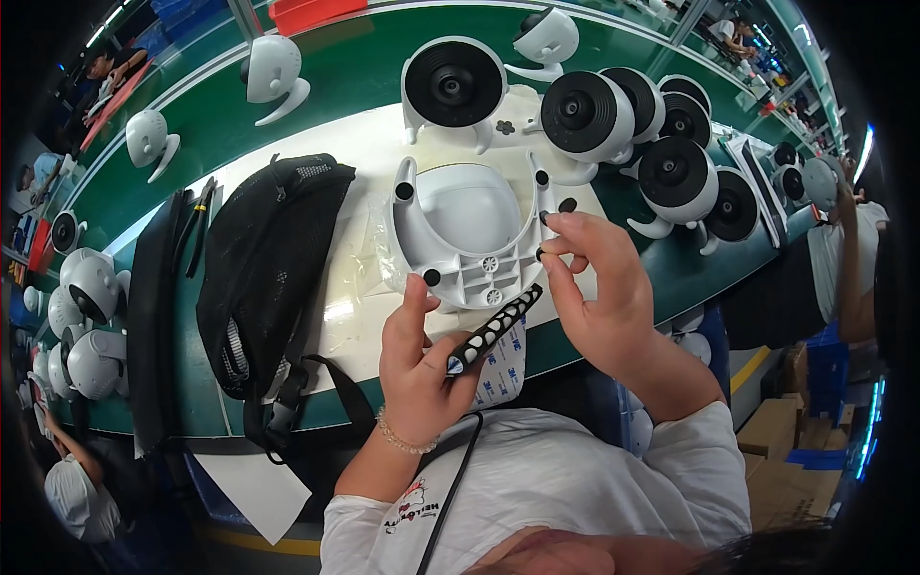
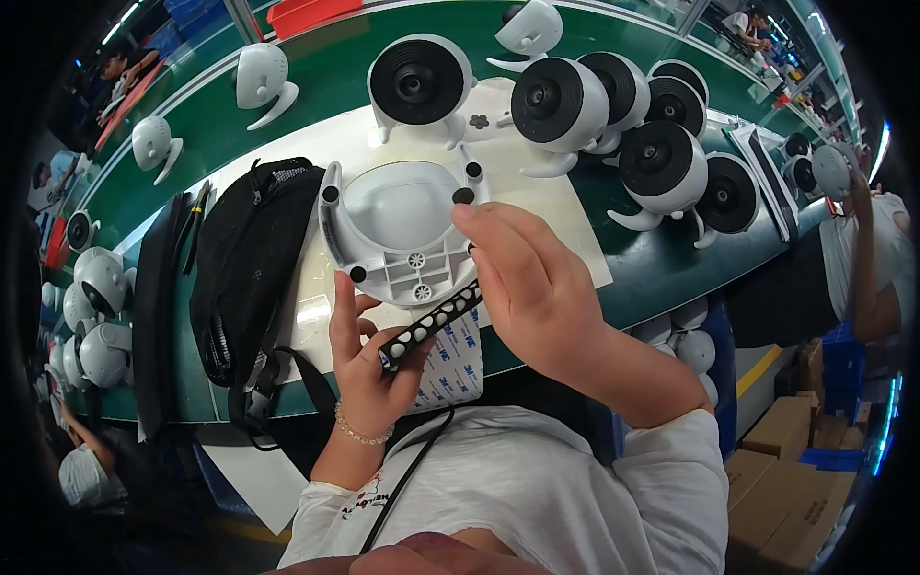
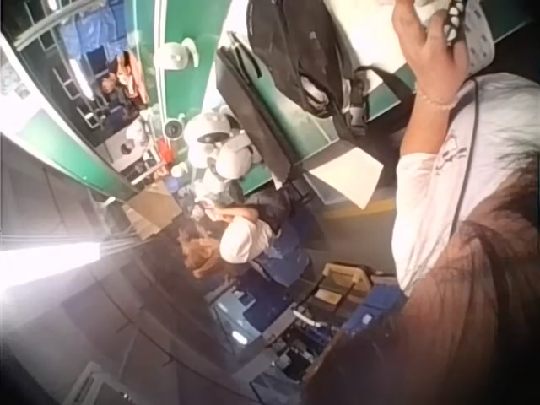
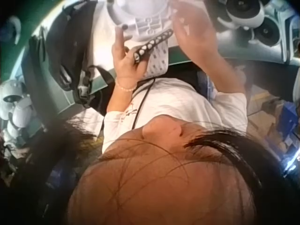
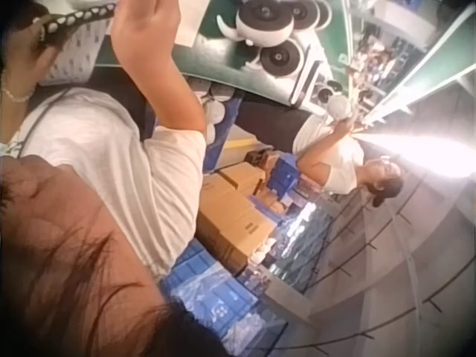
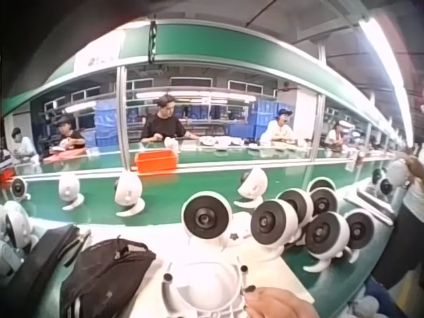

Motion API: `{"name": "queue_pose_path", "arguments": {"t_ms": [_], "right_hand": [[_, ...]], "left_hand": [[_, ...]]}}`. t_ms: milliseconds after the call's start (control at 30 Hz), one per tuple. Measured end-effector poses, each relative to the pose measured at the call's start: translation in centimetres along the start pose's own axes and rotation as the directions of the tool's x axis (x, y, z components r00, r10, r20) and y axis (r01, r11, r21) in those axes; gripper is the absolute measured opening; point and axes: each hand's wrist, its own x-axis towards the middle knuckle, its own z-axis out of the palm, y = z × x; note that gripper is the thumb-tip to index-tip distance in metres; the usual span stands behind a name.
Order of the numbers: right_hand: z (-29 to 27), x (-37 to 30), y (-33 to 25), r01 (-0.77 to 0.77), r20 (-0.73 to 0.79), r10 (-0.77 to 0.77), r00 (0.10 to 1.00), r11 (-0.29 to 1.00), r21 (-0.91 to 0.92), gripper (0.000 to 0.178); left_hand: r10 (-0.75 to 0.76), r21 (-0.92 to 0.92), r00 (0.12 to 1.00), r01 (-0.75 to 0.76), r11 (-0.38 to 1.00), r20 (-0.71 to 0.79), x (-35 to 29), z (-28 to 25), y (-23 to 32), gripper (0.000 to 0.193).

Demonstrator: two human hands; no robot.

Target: Assembling and sorting security camera housings and components on a factory assembly line.

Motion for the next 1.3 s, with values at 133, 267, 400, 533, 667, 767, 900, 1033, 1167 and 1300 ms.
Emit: {"name": "queue_pose_path", "arguments": {"t_ms": [133,267,400,533,667,767,900,1033,1167,1300], "right_hand": [[0.2,-0.7,0.1,0.046,-0.044,-0.047,0.998,0.999,-0.023,0.05],[-0.5,-1.4,-0.2,0.184,0.073,-0.177,0.981,0.977,-0.105,0.054],[-2.0,-0.6,-0.7,0.038,0.208,-0.02,0.978,0.996,-0.08,0.055],[-0.7,0.1,0.2,-0.001,0.081,-0.01,0.997,0.991,0.133,0.051],[1.0,1.4,-0.7,-0.123,0.194,0.084,0.977,0.972,0.199,0.041],[1.2,1.5,-0.8,-0.115,0.224,0.089,0.971,0.988,0.106,0.04],[1.2,1.5,-2.0,0.005,0.145,0.012,0.989,0.993,-0.12,0.04],[0.8,1.0,-2.0,0.152,0.14,-0.116,0.983,0.947,-0.284,0.042],[0.3,0.8,-2.5,0.19,0.199,-0.121,0.972,0.909,-0.372,0.043],[-0.4,0.9,-3.5,0.22,0.294,-0.102,0.95,0.888,-0.403,0.043]], "left_hand": [[0.001,-0.024,1.0,-0.001,1.0,-0.003,-0.1,0.1,-0.1,0.028],[-0.004,-0.017,1.0,0.004,1.0,0.014,0.0,0.1,0.1,0.028],[-0.086,-0.034,0.993,0.089,0.995,0.084,-0.3,-0.2,0.1,0.023],[-0.054,-0.027,0.996,0.056,0.998,0.075,-0.2,-0.1,0.1,0.025],[-0.099,-0.048,0.992,0.103,0.994,0.08,-0.4,0.0,0.0,0.026],[-0.058,-0.035,0.996,0.06,0.998,0.064,-0.3,-0.1,-0.2,0.028],[-0.015,-0.034,0.998,0.017,0.999,0.055,-0.4,0.0,-0.5,0.028],[-0.008,-0.057,0.999,0.011,0.998,0.044,-0.4,0.1,-0.6,0.028],[-0.006,-0.042,0.998,0.008,0.999,0.056,-0.3,0.0,-0.5,0.028],[-0.019,-0.05,0.998,0.022,0.998,0.062,-0.3,0.1,-0.4,0.027]]}}
